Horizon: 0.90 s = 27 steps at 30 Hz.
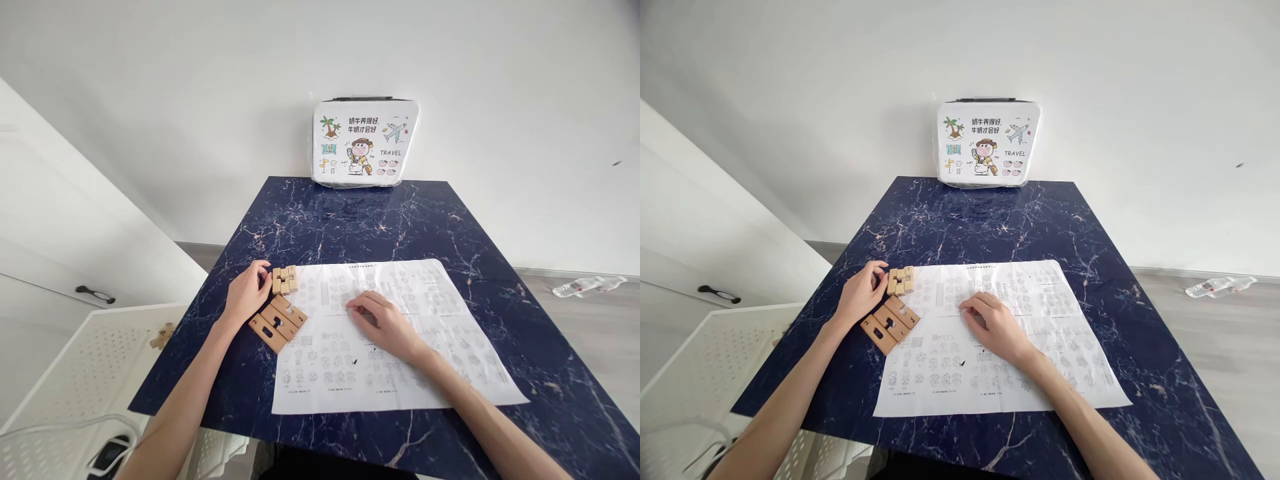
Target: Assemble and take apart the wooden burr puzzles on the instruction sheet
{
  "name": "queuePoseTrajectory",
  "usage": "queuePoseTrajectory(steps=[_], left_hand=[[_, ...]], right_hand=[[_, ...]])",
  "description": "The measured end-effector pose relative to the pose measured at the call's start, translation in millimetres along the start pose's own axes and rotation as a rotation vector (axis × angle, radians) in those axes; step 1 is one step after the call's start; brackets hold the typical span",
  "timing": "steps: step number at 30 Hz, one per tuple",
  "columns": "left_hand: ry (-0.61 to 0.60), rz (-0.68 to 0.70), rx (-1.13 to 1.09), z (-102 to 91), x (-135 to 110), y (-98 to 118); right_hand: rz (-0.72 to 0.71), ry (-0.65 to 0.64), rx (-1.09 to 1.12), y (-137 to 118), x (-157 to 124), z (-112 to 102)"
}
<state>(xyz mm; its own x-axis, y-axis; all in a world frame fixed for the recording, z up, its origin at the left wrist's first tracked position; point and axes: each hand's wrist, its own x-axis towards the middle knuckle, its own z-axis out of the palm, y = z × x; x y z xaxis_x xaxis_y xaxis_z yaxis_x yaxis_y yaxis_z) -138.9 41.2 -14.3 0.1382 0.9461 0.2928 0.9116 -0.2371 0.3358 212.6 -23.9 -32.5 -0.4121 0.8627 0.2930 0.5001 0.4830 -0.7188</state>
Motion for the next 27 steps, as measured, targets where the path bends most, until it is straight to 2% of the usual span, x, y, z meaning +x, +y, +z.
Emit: queuePoseTrajectory(steps=[9, 27], left_hand=[[0.044, 0.014, -0.052, 2.4, -0.4, 1.6], [-0.003, 0.079, -0.245, -3.7, -2.5, 20.2]], right_hand=[[0.006, 0.002, 0.005, -0.8, -0.2, -0.3], [0.007, -0.003, 0.020, -1.8, -0.5, -0.8]])
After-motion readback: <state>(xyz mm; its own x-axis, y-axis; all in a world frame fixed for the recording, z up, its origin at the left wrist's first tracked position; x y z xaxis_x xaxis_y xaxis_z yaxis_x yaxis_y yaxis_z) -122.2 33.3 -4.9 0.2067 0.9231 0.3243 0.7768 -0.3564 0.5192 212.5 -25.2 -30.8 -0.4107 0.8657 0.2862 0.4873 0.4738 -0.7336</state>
